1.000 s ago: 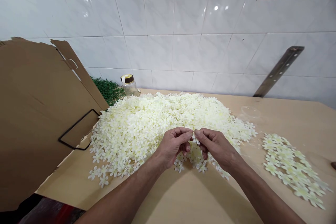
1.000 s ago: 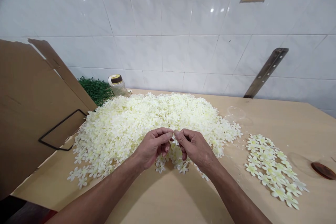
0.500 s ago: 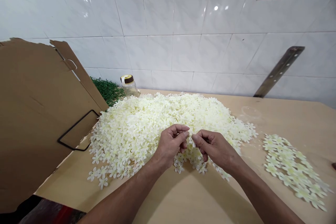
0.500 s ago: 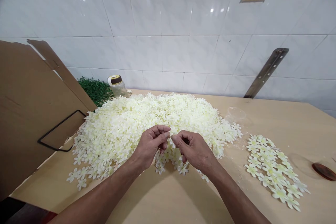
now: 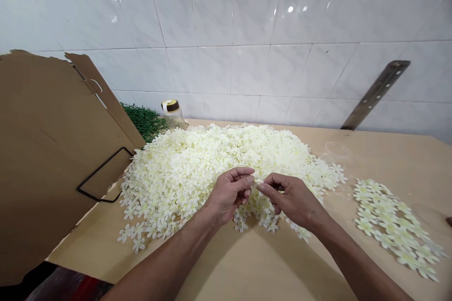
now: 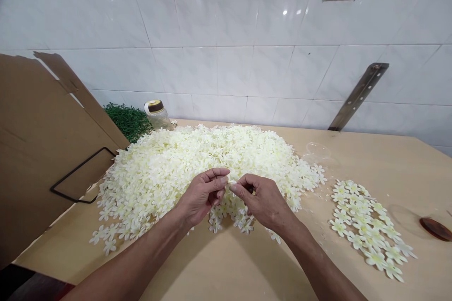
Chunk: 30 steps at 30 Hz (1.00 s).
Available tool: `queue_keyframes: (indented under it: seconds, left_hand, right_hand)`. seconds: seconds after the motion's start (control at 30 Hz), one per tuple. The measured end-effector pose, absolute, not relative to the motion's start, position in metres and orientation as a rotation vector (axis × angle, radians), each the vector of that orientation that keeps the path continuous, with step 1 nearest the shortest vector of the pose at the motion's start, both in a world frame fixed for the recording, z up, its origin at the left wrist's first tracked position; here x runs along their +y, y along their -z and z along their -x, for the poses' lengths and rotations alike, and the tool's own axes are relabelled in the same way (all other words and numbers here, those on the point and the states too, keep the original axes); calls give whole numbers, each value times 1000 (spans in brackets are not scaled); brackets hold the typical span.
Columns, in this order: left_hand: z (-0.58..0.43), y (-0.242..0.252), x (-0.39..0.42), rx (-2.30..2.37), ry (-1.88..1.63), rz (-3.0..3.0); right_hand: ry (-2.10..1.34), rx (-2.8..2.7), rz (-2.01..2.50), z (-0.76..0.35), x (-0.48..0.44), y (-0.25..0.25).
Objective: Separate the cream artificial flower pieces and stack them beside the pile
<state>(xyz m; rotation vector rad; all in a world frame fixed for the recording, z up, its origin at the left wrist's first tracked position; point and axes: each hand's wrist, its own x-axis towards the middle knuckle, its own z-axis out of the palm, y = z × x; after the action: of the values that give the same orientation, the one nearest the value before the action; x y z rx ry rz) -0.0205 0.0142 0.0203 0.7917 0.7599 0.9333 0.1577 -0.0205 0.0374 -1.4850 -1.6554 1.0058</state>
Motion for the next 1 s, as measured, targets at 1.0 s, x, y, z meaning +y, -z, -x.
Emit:
queue_keyframes:
  seconds: [1.0]
  left_hand:
    - [22,-29,13,694,-1032,-835]
  right_hand:
    - [-1439,-1216,1188,-159,-18,-34]
